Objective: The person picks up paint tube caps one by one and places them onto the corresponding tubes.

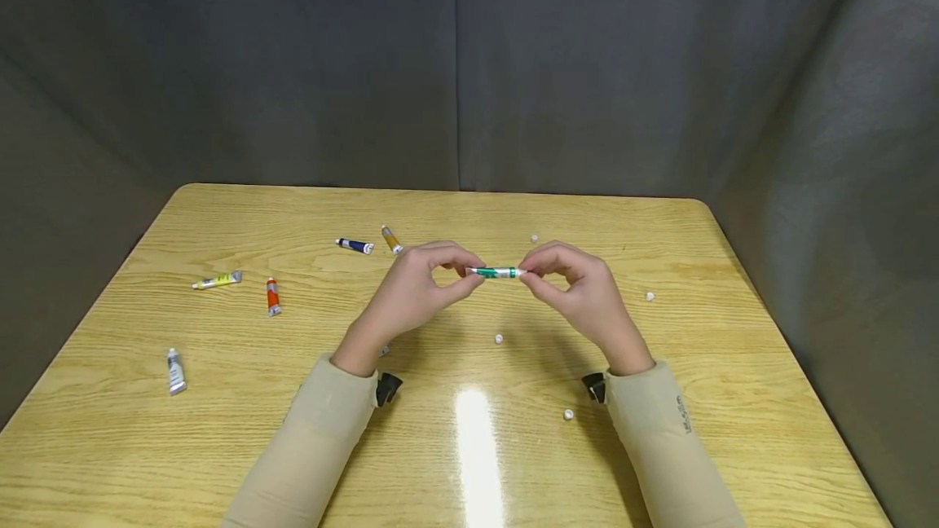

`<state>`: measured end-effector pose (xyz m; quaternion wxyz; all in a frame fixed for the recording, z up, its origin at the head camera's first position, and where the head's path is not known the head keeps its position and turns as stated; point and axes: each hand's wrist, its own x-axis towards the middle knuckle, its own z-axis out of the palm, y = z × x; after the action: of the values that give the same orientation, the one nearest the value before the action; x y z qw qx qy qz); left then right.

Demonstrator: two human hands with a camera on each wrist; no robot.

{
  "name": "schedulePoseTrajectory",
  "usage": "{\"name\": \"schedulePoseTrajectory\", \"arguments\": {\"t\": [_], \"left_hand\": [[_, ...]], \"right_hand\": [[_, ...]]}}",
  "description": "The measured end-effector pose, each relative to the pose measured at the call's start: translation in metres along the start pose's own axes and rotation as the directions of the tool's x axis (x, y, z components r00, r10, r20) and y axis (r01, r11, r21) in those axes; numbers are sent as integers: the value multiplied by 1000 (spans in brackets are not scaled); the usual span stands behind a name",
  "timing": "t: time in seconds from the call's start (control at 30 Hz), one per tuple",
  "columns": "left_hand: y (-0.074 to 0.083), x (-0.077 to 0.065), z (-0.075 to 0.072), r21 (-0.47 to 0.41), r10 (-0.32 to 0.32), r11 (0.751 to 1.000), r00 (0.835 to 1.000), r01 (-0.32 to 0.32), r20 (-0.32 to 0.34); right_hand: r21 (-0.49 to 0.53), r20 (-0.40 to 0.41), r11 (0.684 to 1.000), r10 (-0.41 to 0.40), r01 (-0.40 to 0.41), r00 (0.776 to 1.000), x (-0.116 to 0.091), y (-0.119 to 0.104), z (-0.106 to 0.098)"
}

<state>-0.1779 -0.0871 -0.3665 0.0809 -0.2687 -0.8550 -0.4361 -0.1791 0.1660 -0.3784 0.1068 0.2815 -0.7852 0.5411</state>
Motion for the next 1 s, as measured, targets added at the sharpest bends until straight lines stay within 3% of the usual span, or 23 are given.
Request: {"name": "schedulePoseTrajectory", "arguments": {"t": [0.33,0.57,1.0], "left_hand": [[0,1,0,5,36,999,999,-36,-34],[0,0,-1,-15,28,999,998,-29,-52],[0,0,0,-30,24,999,999,-25,-39]], "right_hand": [[1,-1,1000,25,-25,1000,0,-2,0],[0,10,999,37,-37,999,1,-2,0],[-7,32,998,68,-68,997,0,-2,-3]]}}
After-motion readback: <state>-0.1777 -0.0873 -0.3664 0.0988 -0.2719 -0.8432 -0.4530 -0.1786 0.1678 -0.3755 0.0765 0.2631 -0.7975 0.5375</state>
